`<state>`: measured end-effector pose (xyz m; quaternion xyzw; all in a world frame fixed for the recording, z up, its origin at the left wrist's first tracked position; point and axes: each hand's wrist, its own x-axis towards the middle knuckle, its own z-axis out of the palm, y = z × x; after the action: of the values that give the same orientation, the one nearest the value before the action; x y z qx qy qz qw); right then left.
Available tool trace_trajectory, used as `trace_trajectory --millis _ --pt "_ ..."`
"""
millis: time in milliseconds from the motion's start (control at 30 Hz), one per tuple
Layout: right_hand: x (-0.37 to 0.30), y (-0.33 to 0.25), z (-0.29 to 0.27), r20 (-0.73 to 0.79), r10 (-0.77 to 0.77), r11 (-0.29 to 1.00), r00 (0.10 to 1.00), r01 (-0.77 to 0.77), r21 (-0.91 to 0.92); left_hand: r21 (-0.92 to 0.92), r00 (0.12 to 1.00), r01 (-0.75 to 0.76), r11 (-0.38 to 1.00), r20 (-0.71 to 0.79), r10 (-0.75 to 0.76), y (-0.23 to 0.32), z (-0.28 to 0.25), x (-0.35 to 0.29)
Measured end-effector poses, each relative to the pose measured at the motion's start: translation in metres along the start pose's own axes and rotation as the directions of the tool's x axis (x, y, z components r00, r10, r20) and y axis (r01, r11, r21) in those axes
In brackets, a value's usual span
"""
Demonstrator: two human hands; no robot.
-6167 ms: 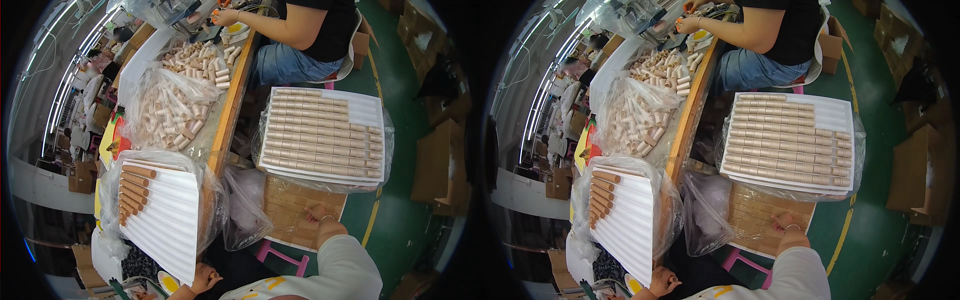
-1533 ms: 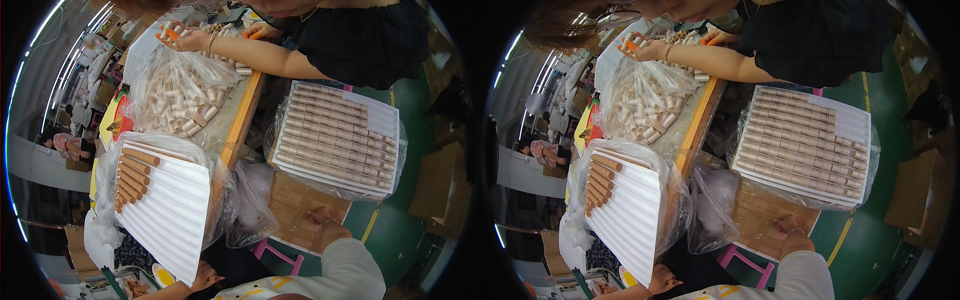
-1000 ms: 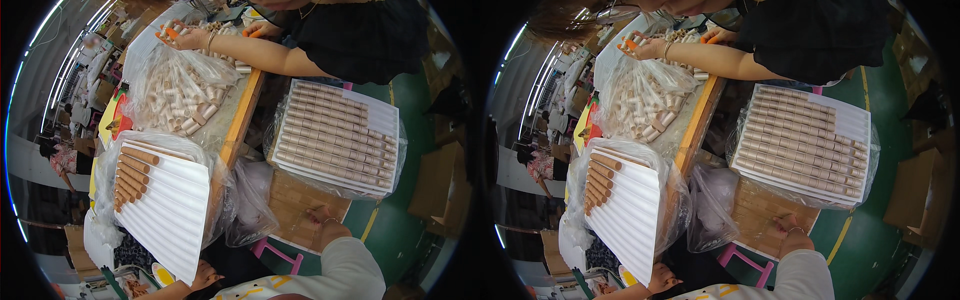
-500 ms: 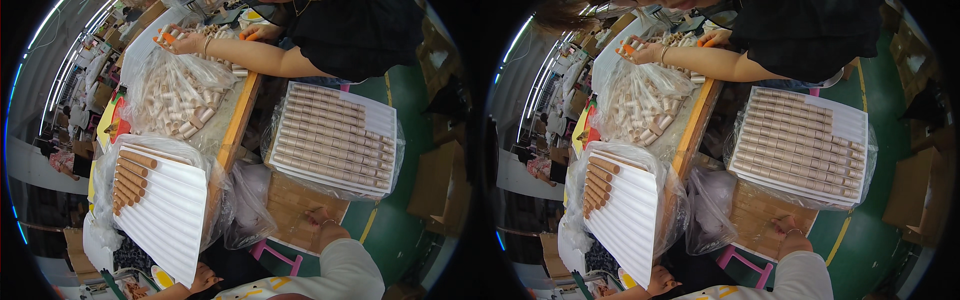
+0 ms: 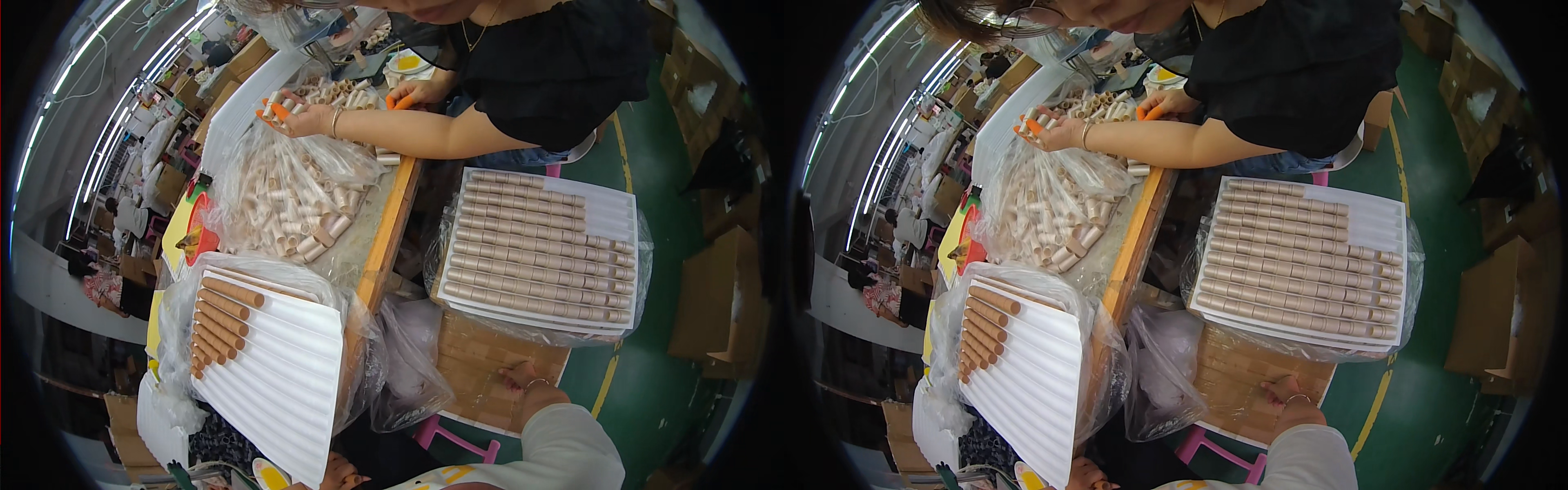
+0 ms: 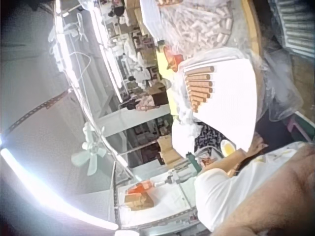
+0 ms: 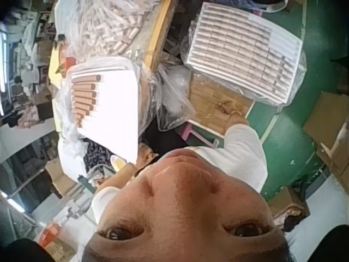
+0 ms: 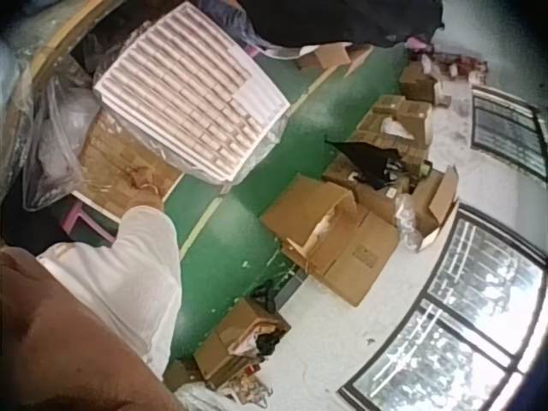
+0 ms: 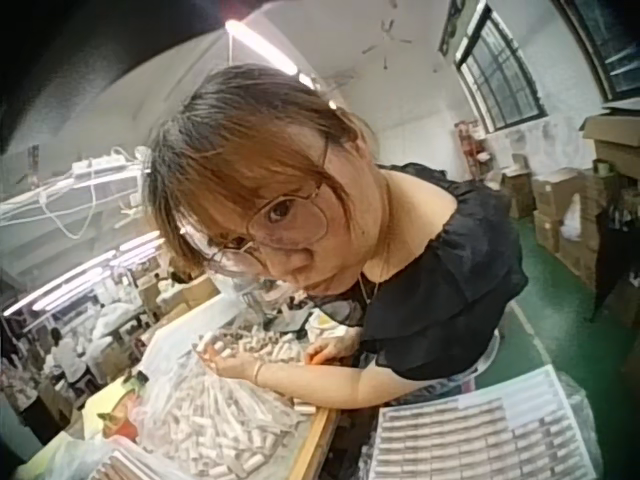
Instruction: The recorder is assembling small cylindrical components at a workbench, involving dipping parts in a yellow liquid and fitting them together.
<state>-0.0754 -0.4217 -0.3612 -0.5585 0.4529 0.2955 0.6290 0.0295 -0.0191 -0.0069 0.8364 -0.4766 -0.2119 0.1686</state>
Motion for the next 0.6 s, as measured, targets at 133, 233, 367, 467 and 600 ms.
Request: trace_trajectory --millis 133,233,367,467,600 --pt "-0.002 -0.008 -0.001 0.008 0.048 0.998 0.999 -0.048 -0.031 -0.07 0.989 -0.004 0.998 -0.147 -0.007 0.009 -0.001 0.007" --pt "0.002 -0.003 0.0 0.001 0.047 0.999 0.999 -0.047 -0.008 0.01 0.999 0.013 1.0 -0.045 -0.013 0.002 -0.002 0.002" --pt "0.011 0.002 0.001 0.0 0.056 0.998 0.998 -0.056 -0.013 0.052 0.999 0.016 0.999 0.045 -0.018 0.003 -0.008 0.004" --pt "0.007 -0.001 0.0 0.009 0.037 0.999 0.999 -0.036 -0.009 -0.071 0.999 0.03 0.997 -0.024 -0.032 0.014 -0.018 0.018" --pt "0.005 -0.003 0.0 -0.006 0.016 1.0 1.0 -0.016 -0.019 -0.056 0.999 0.038 0.998 -0.035 -0.04 0.014 -0.016 0.016"
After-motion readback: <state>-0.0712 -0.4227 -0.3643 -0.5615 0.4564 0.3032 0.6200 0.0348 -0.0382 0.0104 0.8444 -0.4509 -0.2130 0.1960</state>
